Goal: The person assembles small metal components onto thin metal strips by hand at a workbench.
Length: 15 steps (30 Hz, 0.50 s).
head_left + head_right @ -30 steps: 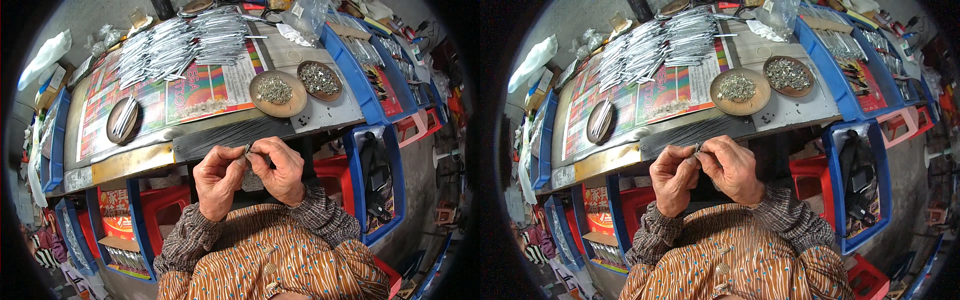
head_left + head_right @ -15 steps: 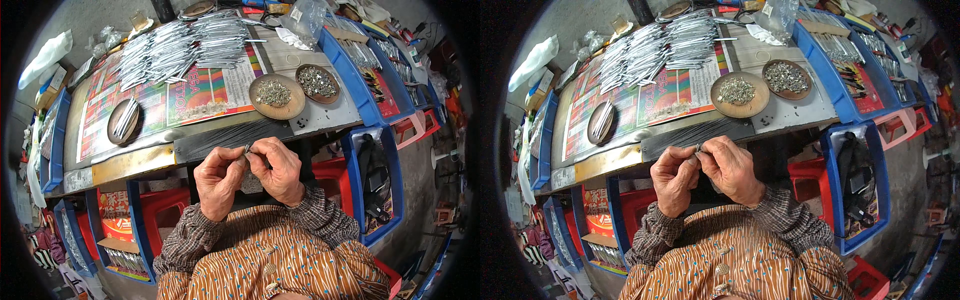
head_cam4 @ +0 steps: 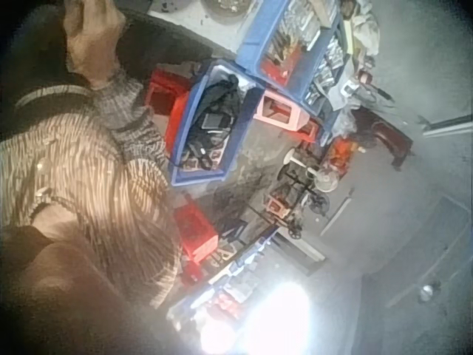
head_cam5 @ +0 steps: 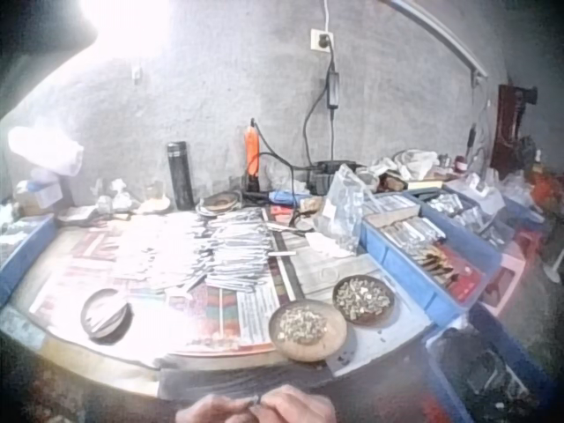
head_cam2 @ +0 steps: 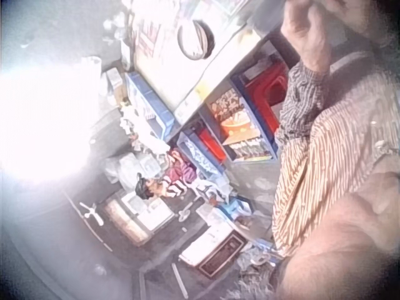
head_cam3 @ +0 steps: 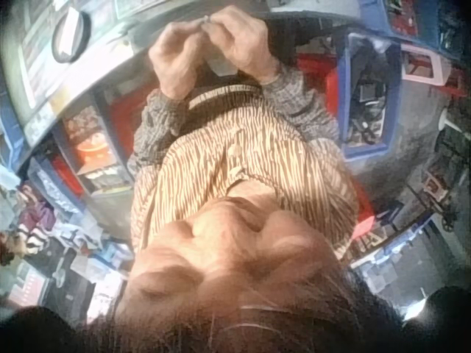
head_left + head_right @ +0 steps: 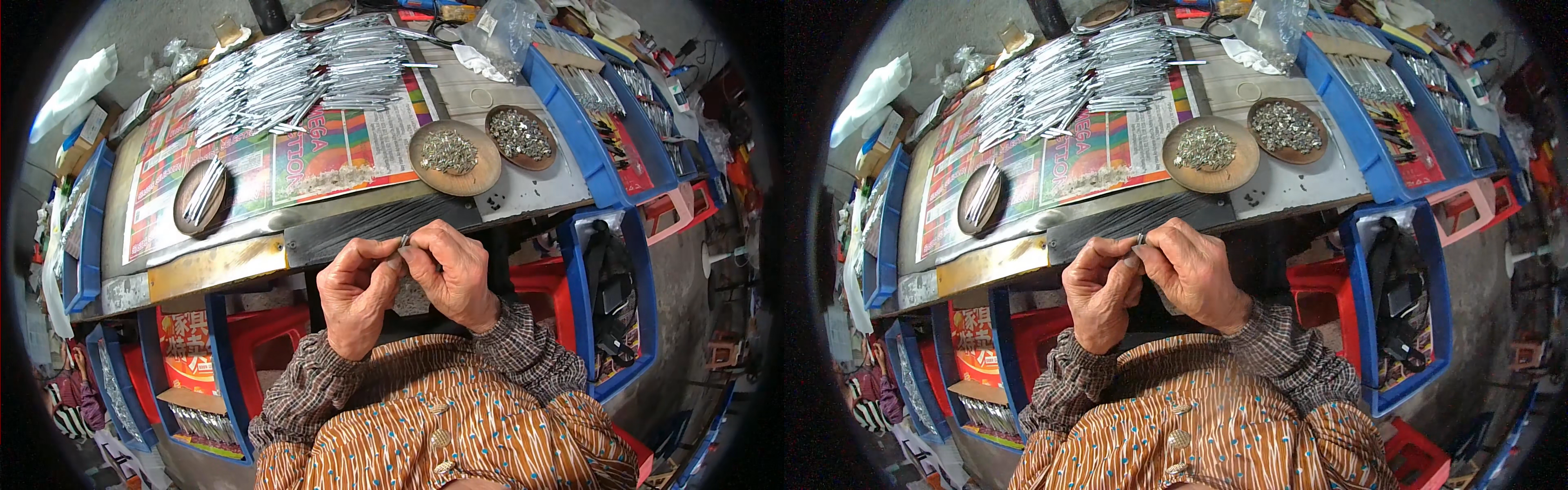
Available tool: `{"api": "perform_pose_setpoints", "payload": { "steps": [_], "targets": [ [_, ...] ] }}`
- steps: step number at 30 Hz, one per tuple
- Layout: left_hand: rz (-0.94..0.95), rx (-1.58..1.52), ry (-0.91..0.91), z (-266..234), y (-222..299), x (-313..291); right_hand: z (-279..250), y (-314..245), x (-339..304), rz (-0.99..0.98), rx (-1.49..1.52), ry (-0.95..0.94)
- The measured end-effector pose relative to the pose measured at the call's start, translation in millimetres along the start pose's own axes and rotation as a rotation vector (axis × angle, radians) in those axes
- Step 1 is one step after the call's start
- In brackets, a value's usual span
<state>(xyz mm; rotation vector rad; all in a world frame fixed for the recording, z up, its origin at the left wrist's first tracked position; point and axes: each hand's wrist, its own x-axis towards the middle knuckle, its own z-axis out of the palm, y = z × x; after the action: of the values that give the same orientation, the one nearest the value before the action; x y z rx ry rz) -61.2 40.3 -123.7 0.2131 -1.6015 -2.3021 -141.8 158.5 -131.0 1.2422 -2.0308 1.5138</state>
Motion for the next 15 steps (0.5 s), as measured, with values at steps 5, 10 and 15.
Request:
{"api": "perform_pose_setpoints", "payload": {
  "steps": [5, 10, 15],
  "targets": [
    [-0.035, 0.003, 0.017, -1, 0, -1, -5, 1, 2, 0.075, 0.102, -0.056],
    [-0.055, -0.008, 0.007, -5, -2, 0, -10, -9, 0, 0.327, 0.259, -0.094],
    [-0.047, -0.013, -0.021, -2, 0, -2, -16, 0, 16, 0.433, 0.111, -0.093]
  ]
}}
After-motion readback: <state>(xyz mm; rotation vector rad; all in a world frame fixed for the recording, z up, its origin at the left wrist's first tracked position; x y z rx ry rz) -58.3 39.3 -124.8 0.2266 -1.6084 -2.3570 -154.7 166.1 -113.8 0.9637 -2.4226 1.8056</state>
